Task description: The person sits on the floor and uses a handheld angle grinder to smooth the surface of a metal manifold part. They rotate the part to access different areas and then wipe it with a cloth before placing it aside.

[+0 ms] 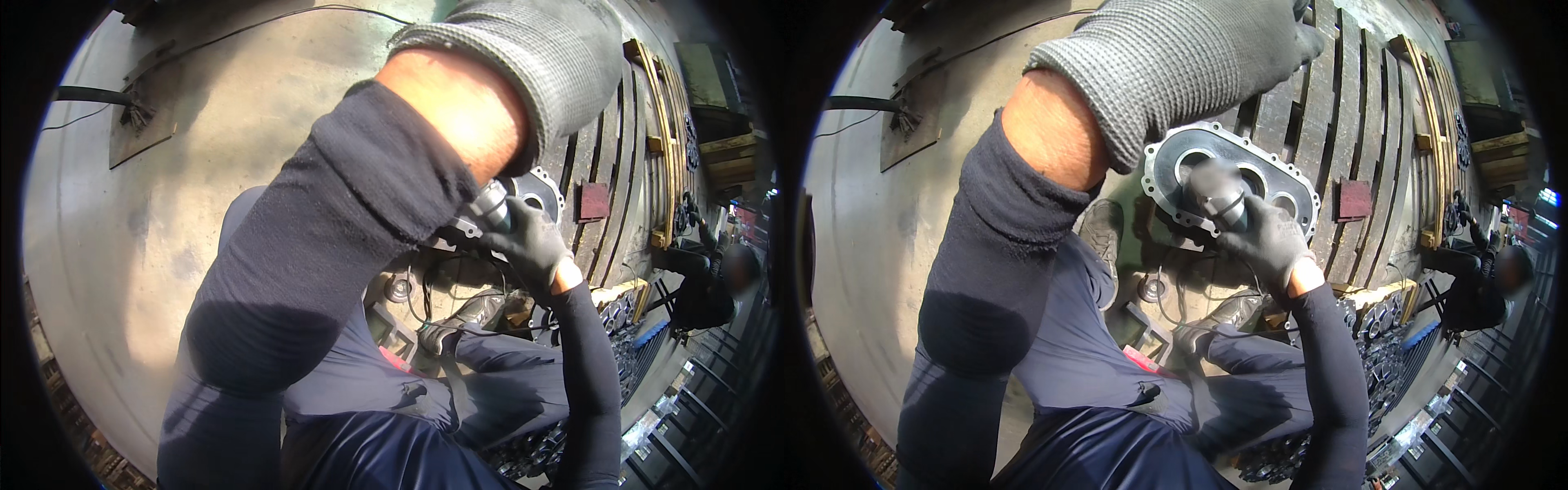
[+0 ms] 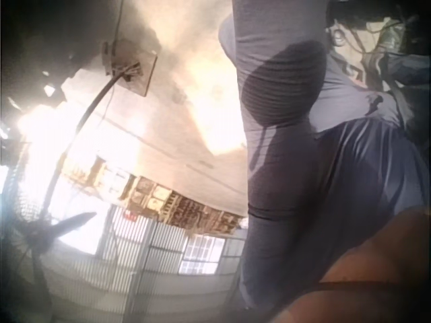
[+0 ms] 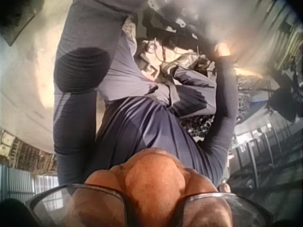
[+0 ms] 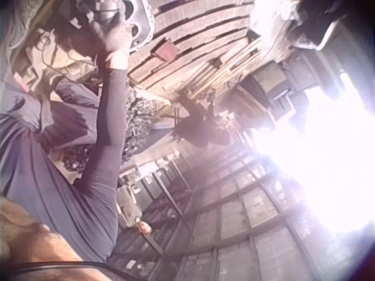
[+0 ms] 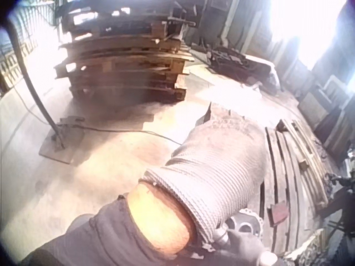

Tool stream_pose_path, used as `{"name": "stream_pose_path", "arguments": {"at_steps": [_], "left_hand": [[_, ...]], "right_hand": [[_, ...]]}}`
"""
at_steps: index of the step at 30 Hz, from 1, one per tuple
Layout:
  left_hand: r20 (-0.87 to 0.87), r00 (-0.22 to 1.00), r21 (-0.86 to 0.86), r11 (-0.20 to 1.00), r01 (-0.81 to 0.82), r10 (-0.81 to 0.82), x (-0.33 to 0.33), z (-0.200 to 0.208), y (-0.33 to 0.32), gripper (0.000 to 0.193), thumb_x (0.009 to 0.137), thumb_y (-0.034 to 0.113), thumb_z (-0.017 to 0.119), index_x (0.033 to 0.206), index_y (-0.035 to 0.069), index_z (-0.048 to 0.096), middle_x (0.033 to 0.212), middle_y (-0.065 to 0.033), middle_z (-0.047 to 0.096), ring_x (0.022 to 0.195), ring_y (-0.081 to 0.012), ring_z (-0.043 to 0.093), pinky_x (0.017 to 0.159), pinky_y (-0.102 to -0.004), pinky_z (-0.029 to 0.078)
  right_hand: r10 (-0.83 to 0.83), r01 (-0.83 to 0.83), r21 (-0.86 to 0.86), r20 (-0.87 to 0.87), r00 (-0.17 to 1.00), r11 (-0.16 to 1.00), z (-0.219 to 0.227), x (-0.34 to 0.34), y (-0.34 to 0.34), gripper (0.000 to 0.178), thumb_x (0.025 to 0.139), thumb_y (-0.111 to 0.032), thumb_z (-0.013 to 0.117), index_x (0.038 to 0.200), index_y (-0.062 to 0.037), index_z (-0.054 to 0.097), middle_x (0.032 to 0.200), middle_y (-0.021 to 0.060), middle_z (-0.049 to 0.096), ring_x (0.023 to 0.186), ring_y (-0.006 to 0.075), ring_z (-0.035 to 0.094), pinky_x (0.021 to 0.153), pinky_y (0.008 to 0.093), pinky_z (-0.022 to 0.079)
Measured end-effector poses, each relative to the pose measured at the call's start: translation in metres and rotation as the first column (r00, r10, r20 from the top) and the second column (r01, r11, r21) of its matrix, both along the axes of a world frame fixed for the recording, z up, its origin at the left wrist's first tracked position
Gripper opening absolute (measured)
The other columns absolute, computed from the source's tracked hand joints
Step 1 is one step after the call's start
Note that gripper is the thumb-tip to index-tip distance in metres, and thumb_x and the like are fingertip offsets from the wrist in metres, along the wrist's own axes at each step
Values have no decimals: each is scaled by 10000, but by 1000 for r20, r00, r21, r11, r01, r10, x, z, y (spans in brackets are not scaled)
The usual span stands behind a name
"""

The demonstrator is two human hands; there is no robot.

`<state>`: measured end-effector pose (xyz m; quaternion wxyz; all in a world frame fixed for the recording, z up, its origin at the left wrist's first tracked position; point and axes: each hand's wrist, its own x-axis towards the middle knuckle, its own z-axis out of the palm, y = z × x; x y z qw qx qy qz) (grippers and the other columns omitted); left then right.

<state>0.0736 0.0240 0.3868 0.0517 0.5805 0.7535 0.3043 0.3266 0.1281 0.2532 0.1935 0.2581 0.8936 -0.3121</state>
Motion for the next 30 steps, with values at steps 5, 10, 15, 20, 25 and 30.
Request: {"name": "stream_pose_path", "arguments": {"at_steps": [5,10,15,20,25,30], "left_hand": [[16,1000,20,1000,21,-21,3,0,3,341,1064,232,597,1100,-59,773,1086,-289,789,1085,-429,771,1019,-493,588],[3,1000,-14,1000,-11,11,2,-1,-1,346,1066,234,595,1105,-60,772,1098,-291,787,1096,-428,768,1027,-492,584],[32,999,28,1000,12,-13,6,5,4,350,1069,237,593,1110,-61,772,1109,-292,786,1106,-426,766,1034,-491,581],[6,1000,-21,1000,-3,4,5,1,-9,354,1071,240,591,1115,-61,772,1121,-294,784,1117,-425,763,1042,-490,578],[22,1000,-4,1000,8,-8,9,3,-8,359,1074,243,590,1121,-62,772,1132,-295,783,1128,-423,760,1049,-489,574],[27,1000,2,1000,13,-13,12,1,-6,363,1076,246,588,1126,-63,772,1144,-297,781,1139,-422,757,1057,-488,571]], "right_hand": [[-66,66,63,5,998,996,0,-29,6,557,895,-387,868,1304,-37,722,1176,274,788,1132,456,751,976,514,569],[52,-58,57,106,993,997,-4,-57,-3,587,891,-387,868,1337,-37,715,1207,265,779,1149,451,750,1003,490,569],[103,-119,84,170,980,989,-2,-42,3,628,844,-406,873,1345,-61,719,1237,272,770,1164,460,748,1012,512,577],[273,-286,105,118,955,953,-7,-33,-3,579,841,-347,851,1314,-65,672,1110,262,780,1051,476,758,931,553,584],[384,-427,194,224,896,883,10,-16,6,554,867,-313,841,1289,-24,627,1039,261,774,1023,465,763,900,558,588],[329,-404,289,277,903,868,15,3,27,572,839,-362,884,1242,-56,618,1068,242,762,1013,465,753,884,564,591]]}}
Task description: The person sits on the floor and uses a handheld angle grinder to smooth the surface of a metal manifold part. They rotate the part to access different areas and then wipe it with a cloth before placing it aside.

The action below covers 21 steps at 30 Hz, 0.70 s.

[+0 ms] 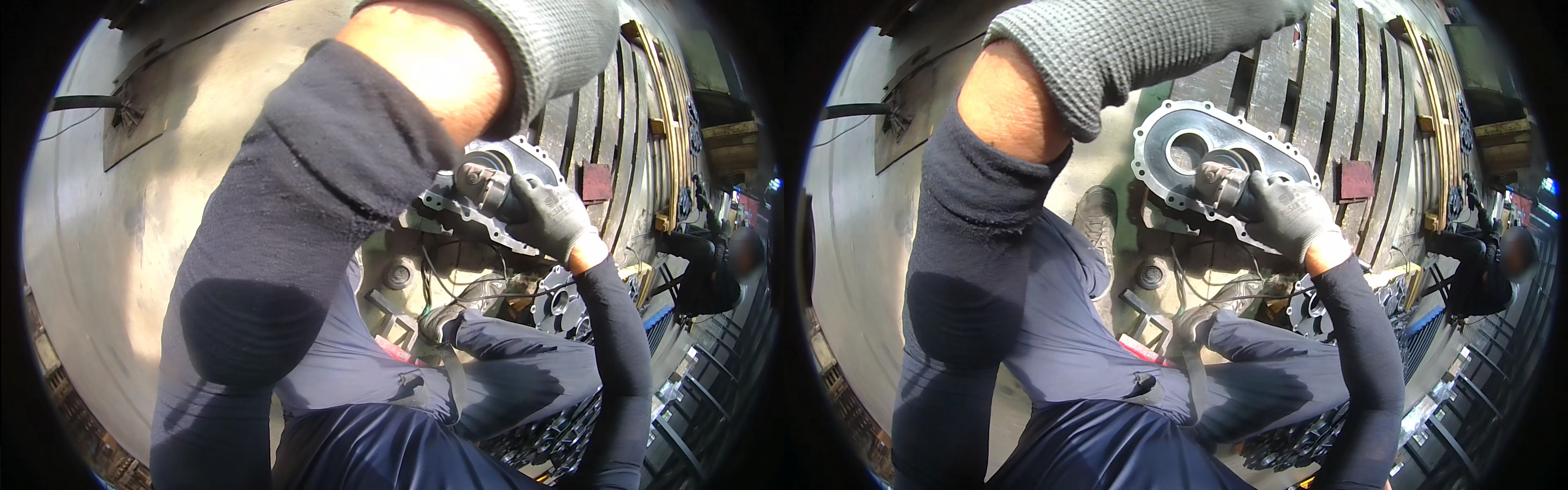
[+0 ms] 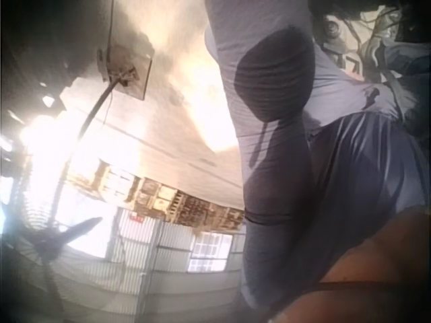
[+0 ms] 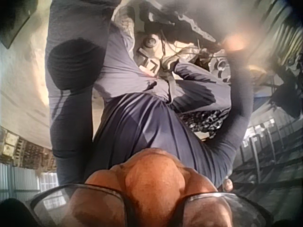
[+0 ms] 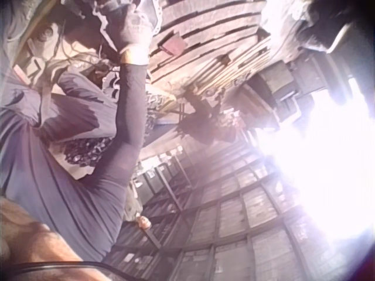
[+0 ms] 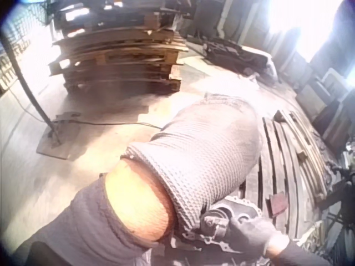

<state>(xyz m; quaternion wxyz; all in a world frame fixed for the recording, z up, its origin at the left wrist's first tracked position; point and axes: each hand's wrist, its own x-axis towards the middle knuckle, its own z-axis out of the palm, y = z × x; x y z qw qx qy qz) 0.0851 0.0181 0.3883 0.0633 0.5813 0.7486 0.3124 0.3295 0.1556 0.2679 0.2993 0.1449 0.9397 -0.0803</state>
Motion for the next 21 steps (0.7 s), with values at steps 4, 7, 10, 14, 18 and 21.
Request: {"name": "stream_pose_path", "arguments": {"at_steps": [4,7,10,14,18,21], "left_hand": [[-15,999,-20,999,-42,42,-2,10,-10,367,1078,248,586,1130,-64,772,1153,-298,780,1147,-421,755,1063,-487,568],[0,1000,-4,1000,-16,16,1,1,-2,369,1079,250,585,1133,-65,771,1160,-299,779,1154,-420,754,1068,-486,566],[7,1000,7,1000,-8,8,4,4,-3,372,1081,251,584,1136,-65,771,1167,-300,778,1160,-419,752,1072,-486,564],[6,1000,19,1000,-18,17,1,5,-3,376,1083,254,582,1140,-66,771,1176,-301,777,1169,-418,750,1078,-485,561],[3,999,-27,998,-48,48,3,8,1,386,1093,261,577,1169,-70,762,1197,-297,774,1186,-414,745,1089,-482,556],[17,997,-49,996,-76,76,7,12,3,391,1099,262,578,1196,-75,751,1203,-294,773,1197,-411,742,1097,-479,552]], "right_hand": [[-38,35,-34,-100,994,999,8,1,3,538,866,-350,854,1251,-61,615,1117,229,753,1019,464,758,886,557,596],[-36,28,-62,-132,991,998,-1,15,8,537,866,-334,841,1267,-63,609,1111,251,751,1005,471,758,883,557,596],[7,-18,-91,-119,993,996,-4,9,4,617,837,-326,857,1326,-47,605,1031,260,761,987,467,759,875,561,589],[84,-96,-96,-121,989,991,-16,1,3,742,822,-312,864,1450,-35,582,1015,249,772,985,456,763,871,557,590],[85,-89,-67,-56,995,994,-16,-3,7,715,829,-327,865,1433,-52,598,1030,237,780,998,438,771,875,541,597],[86,-86,2,-62,994,996,-19,7,21,702,831,-345,865,1423,-69,607,1051,222,785,1019,430,773,897,529,604]]}}
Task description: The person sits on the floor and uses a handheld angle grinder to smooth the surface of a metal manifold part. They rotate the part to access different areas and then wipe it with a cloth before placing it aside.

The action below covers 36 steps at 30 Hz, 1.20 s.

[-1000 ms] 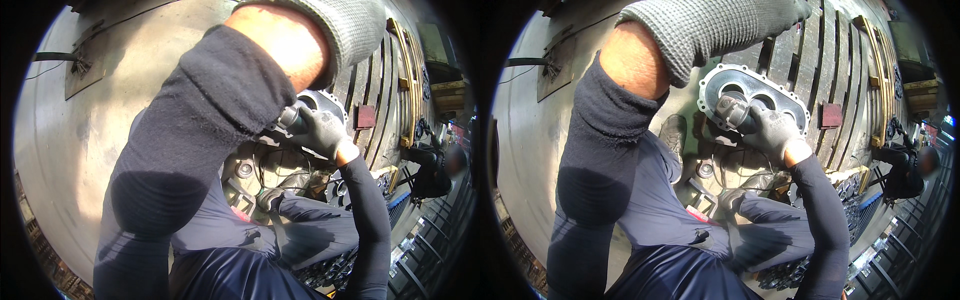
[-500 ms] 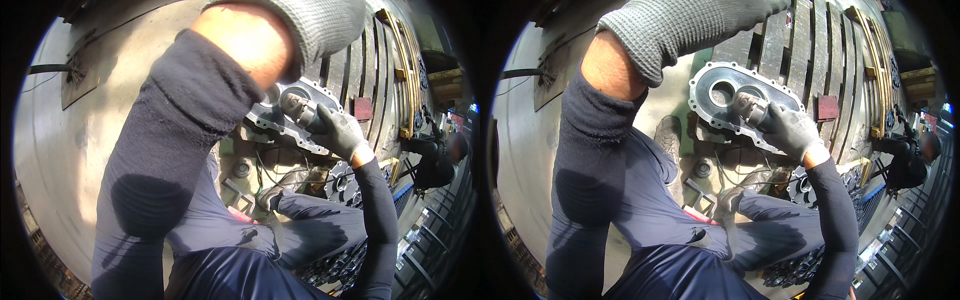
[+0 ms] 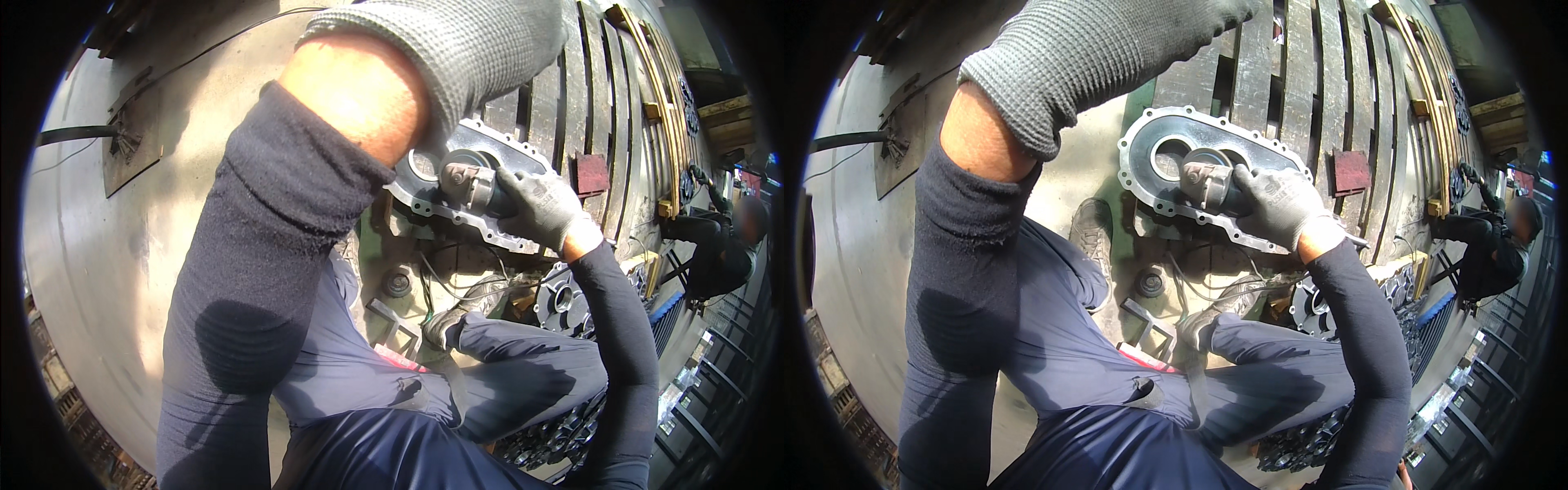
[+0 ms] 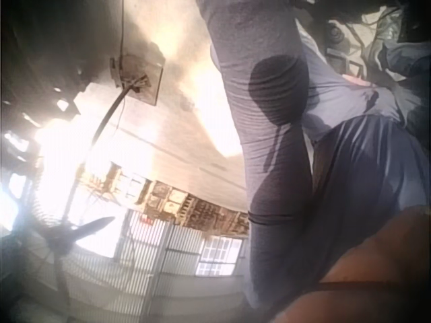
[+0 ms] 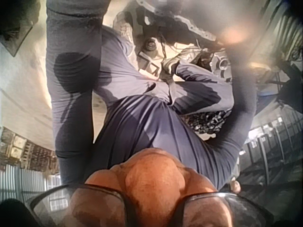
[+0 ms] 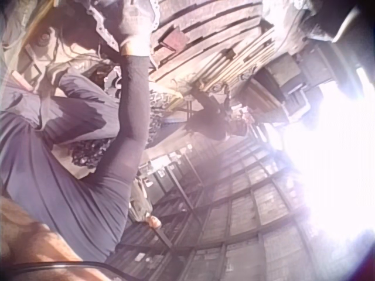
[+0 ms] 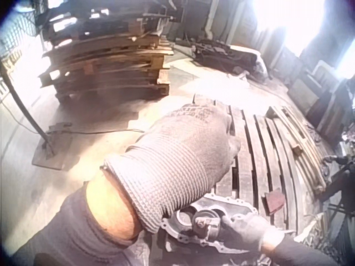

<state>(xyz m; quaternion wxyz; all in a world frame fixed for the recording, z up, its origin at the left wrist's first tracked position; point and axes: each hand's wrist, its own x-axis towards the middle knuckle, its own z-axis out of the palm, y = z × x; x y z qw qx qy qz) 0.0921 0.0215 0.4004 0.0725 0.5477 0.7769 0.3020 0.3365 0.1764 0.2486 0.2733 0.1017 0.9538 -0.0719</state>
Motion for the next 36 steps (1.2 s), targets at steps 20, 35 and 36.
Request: {"name": "stream_pose_path", "arguments": {"at_steps": [20,35,36], "left_hand": [[57,998,41,999,32,-34,-2,0,9,423,1062,370,696,1202,-12,814,1107,-274,799,1076,-403,778,993,-475,587],[144,989,31,999,41,-45,44,-4,48,383,1042,291,712,1182,-57,789,1084,-241,810,1030,-334,795,923,-429,596],[122,991,12,999,47,-48,34,-14,50,396,1066,336,708,1247,-8,782,1096,-187,815,1009,-271,792,914,-381,603]], "right_hand": [[-995,620,-779,-45,92,93,15,165,-63,409,948,-196,831,1277,23,726,1059,79,790,912,135,716,823,320,584],[-994,583,-808,27,-101,-82,-10,216,-61,347,983,-196,857,1236,16,750,1021,37,780,858,87,685,756,274,565],[-995,575,-814,34,-95,-82,-11,213,-50,348,992,-213,849,1237,15,751,1030,40,780,875,87,688,769,277,567]]}}
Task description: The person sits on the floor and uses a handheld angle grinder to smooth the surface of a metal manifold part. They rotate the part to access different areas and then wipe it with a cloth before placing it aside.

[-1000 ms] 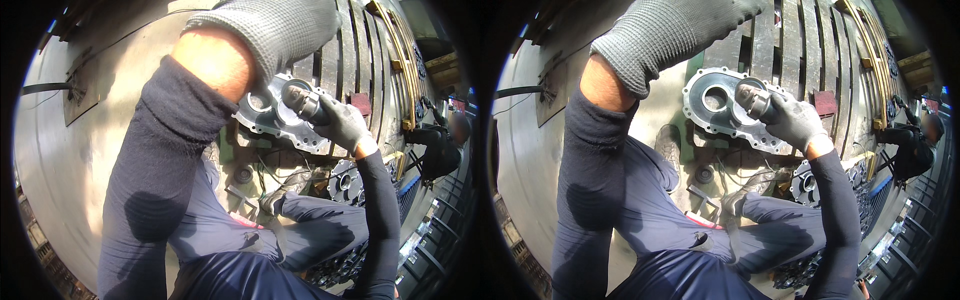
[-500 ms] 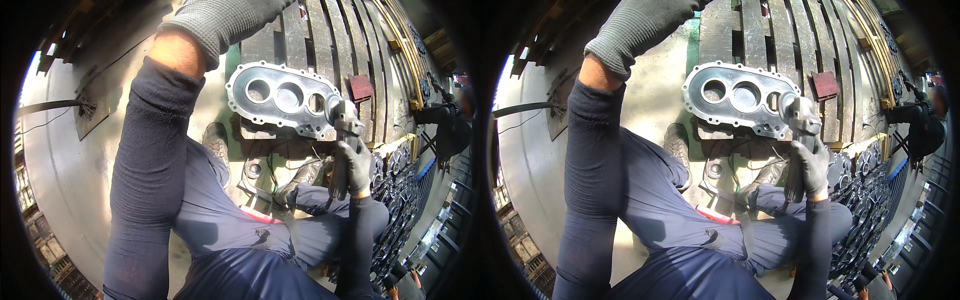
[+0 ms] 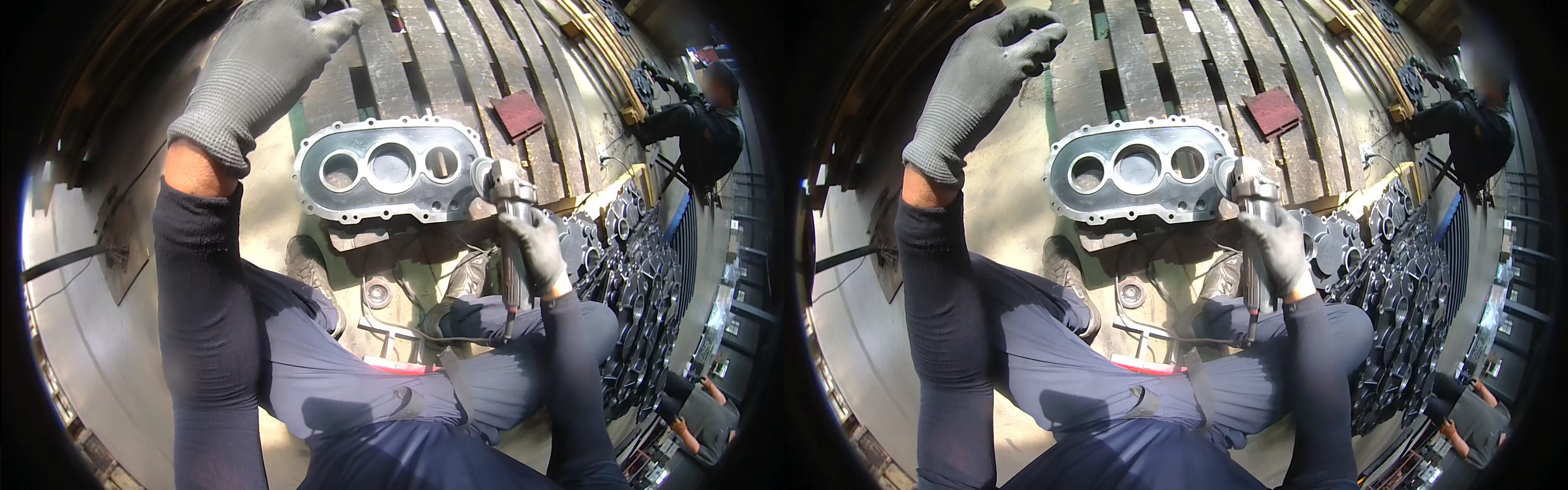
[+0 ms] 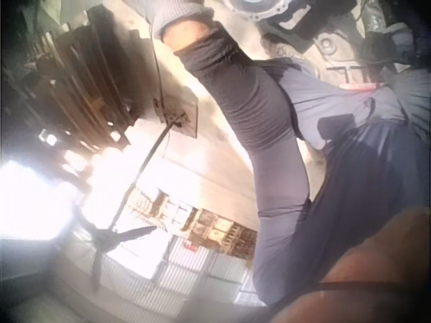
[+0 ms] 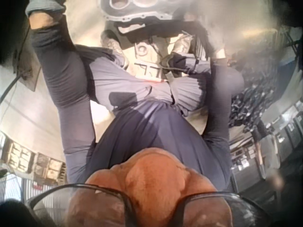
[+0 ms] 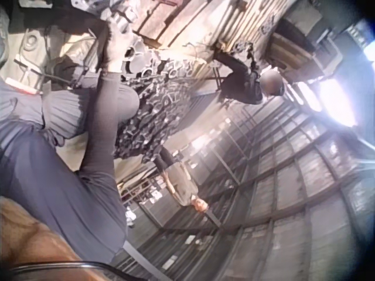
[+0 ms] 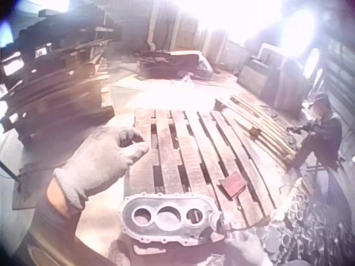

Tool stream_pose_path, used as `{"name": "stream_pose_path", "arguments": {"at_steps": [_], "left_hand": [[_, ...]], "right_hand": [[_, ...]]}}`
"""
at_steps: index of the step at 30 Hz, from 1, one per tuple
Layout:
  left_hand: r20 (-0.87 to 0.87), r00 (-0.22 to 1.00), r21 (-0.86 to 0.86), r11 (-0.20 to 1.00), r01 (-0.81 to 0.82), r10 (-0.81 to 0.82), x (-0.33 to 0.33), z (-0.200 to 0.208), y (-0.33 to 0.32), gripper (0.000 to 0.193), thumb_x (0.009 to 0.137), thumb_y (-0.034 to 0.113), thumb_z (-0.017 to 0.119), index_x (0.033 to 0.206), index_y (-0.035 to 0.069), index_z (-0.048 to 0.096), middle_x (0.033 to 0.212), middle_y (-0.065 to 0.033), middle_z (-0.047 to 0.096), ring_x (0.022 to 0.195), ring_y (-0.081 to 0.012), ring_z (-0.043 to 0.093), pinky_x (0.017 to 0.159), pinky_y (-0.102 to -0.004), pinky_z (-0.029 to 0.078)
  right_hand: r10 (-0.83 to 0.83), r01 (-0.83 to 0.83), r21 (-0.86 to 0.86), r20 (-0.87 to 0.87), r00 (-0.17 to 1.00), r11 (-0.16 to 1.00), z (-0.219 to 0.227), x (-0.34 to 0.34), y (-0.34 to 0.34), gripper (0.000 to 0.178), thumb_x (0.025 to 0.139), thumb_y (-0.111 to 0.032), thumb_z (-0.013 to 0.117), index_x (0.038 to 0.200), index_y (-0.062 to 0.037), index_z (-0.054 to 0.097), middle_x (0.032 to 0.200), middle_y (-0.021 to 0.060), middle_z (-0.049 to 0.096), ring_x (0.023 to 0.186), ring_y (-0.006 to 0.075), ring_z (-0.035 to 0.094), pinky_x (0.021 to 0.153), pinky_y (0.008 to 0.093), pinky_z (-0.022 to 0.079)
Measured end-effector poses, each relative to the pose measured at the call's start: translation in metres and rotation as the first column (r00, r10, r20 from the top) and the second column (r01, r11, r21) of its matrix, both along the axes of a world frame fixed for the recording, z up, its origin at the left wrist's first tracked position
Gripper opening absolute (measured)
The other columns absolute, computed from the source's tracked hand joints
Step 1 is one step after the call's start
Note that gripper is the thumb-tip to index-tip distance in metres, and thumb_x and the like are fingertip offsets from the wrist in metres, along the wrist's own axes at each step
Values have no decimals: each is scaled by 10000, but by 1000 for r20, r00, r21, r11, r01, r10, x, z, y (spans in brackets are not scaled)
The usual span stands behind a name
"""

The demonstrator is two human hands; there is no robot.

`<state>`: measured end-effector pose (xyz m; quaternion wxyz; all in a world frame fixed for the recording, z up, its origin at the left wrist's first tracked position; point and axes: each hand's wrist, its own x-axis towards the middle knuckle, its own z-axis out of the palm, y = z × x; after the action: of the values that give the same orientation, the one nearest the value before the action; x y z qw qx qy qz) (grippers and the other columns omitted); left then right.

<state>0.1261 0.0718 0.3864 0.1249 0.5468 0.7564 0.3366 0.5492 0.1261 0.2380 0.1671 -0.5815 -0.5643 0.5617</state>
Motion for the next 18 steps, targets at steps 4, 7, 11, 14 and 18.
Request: {"name": "stream_pose_path", "arguments": {"at_steps": [4,7,11,14,18], "left_hand": [[-61,998,-61,998,12,-16,-11,-29,12,426,1116,421,695,1383,96,766,1154,-77,819,988,-147,780,922,-298,624],[-76,995,-22,998,60,-61,-12,-31,15,415,1123,412,688,1378,94,767,1176,-76,814,1003,-147,779,929,-304,627],[-79,995,-35,998,55,-58,-17,-29,10,409,1126,406,686,1381,97,768,1192,-80,815,1009,-154,785,935,-313,635],[-65,997,17,999,-38,39,18,2,-4,382,1069,326,701,1254,2,784,1097,-188,810,982,-263,794,910,-385,610],[88,978,-194,967,-167,187,30,46,-1,387,1047,304,692,1199,-38,791,1005,-232,801,899,-303,786,869,-417,593]], "right_hand": [[-21,26,-99,50,999,995,-11,-4,44,388,985,-277,857,1217,16,753,1017,56,775,853,102,693,757,287,563],[28,-26,-24,93,995,999,-23,-4,75,428,965,-342,873,1168,18,761,949,77,771,768,146,711,691,323,572],[183,-180,-35,130,974,983,-50,-3,114,305,1049,-271,737,1203,-18,810,986,97,781,834,162,741,758,325,598],[324,-325,-19,179,929,945,-53,-10,130,277,1089,-176,640,1278,-123,835,1048,83,788,884,147,743,795,311,599],[206,-185,-160,126,970,970,-44,-44,134,255,1031,-129,731,1271,-123,817,975,76,785,807,170,748,738,341,607]]}}
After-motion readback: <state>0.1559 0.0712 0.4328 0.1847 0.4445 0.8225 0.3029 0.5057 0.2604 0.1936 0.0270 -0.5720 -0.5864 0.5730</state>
